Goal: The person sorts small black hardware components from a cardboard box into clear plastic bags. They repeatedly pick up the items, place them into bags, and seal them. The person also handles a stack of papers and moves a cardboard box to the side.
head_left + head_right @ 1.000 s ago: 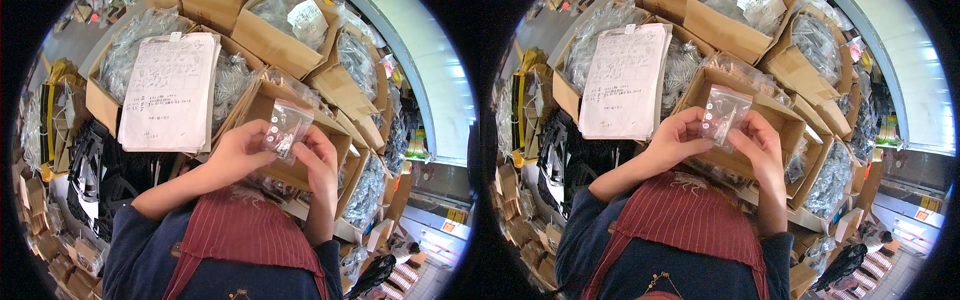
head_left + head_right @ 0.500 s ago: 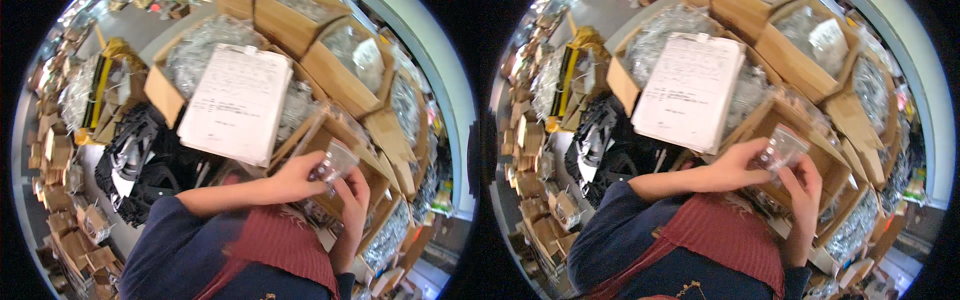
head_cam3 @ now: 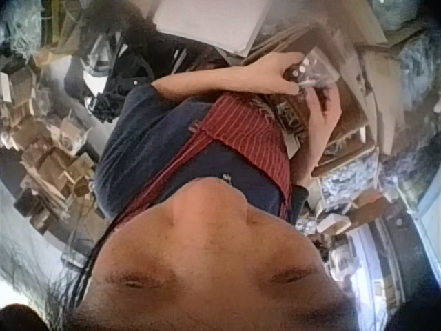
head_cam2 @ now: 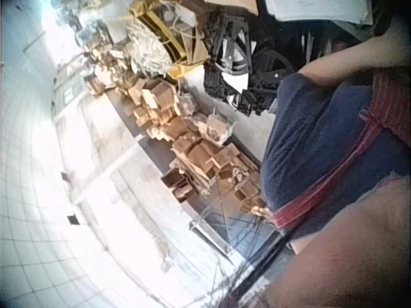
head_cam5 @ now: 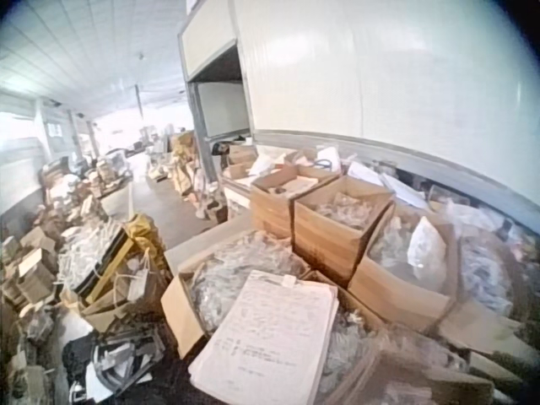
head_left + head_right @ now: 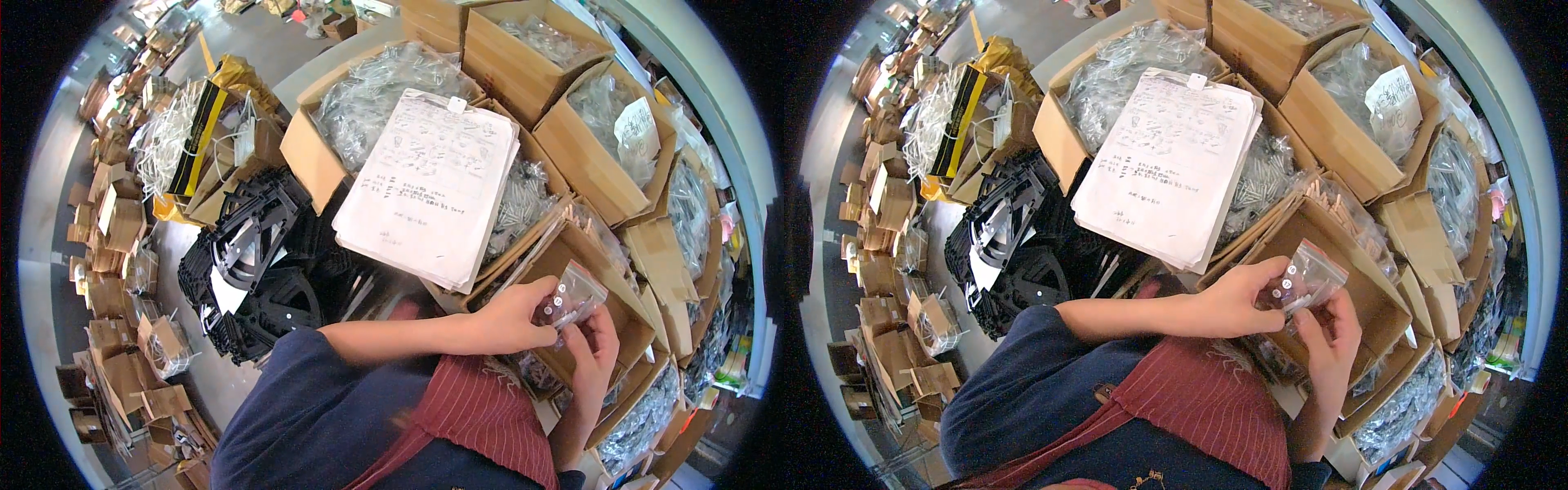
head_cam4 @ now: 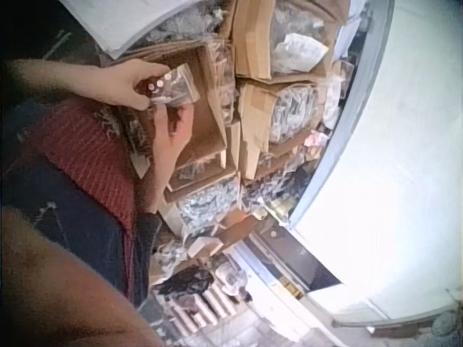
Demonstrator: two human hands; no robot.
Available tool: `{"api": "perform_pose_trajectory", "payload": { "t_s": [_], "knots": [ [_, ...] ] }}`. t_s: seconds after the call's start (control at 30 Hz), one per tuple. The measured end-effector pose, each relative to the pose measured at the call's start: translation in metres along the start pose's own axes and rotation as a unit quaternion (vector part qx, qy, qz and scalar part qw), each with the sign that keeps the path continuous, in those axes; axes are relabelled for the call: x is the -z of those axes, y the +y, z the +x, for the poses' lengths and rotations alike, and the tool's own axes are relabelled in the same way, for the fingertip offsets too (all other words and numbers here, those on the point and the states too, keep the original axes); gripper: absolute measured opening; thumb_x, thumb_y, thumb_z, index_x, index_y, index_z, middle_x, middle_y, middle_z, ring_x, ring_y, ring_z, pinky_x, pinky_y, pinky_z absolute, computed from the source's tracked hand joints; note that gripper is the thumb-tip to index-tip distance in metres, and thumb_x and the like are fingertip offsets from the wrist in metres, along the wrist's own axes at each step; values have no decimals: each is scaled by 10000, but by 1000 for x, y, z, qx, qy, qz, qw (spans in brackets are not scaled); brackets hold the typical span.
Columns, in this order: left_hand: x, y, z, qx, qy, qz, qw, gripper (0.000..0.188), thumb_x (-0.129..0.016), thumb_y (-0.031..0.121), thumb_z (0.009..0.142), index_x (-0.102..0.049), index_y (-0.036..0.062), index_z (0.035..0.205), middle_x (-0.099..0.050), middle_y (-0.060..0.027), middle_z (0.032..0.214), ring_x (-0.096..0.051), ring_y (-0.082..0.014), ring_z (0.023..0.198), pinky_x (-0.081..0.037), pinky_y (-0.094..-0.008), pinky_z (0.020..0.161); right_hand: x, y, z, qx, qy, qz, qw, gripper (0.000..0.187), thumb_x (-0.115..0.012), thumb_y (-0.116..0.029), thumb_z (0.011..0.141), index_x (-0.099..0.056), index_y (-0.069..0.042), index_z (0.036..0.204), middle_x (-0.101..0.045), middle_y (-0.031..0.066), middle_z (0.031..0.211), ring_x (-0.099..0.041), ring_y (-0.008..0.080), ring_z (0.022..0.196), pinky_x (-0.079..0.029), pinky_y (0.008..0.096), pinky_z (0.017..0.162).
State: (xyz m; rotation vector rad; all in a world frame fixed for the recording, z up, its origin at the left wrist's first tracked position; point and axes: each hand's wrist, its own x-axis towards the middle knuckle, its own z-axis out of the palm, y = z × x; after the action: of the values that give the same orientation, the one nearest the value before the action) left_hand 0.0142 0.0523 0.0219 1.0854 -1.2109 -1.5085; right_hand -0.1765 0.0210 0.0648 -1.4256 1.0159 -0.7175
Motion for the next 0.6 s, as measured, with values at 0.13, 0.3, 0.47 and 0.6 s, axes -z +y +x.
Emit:
{"api": "perform_pose_trajectory", "payload": {
  "t_s": [0.13, 0.3, 0.47, 0.6],
  "knots": [
    [-1, 1, 2, 0, 0, 12, 1000, 364, -673, 39, 820, -562, -12, 1162, -642, -67, 958, -592, -107, 876, -518, -289, 775, 1, 3, 0, 3, 6, 19, 1000, 339, -628, -18, 923, -586, 7, 1259, -663, 47, 1103, -616, 111, 991, -470, 263, 907],
    [0, 3, 1, 5, -3, 27, 1000, 375, -670, 36, 816, -566, -12, 1174, -661, -79, 978, -614, -111, 895, -531, -298, 796, 0, 5, -1, 0, 11, 11, 1000, 362, -606, 13, 922, -580, 10, 1282, -667, 53, 1111, -627, 115, 999, -494, 270, 897],
    [-4, -7, 3, -33, 24, -1, 999, 456, -732, 132, 770, -558, -36, 1157, -671, -156, 894, -654, -236, 778, -532, -365, 711, -1, 9, -1, 5, 12, 6, 1000, 380, -595, 31, 918, -570, 12, 1296, -669, 55, 1111, -633, 115, 994, -506, 273, 884],
    [1, 1, 2, -13, -15, 7, 1000, 496, -669, 56, 817, -534, -11, 1289, -662, -87, 1011, -621, -141, 904, -529, -310, 803, 2, 14, 1, 11, 2, -12, 1000, 394, -590, 31, 923, -558, 10, 1315, -671, 56, 1111, -632, 115, 995, -509, 268, 872]
  ]
}}
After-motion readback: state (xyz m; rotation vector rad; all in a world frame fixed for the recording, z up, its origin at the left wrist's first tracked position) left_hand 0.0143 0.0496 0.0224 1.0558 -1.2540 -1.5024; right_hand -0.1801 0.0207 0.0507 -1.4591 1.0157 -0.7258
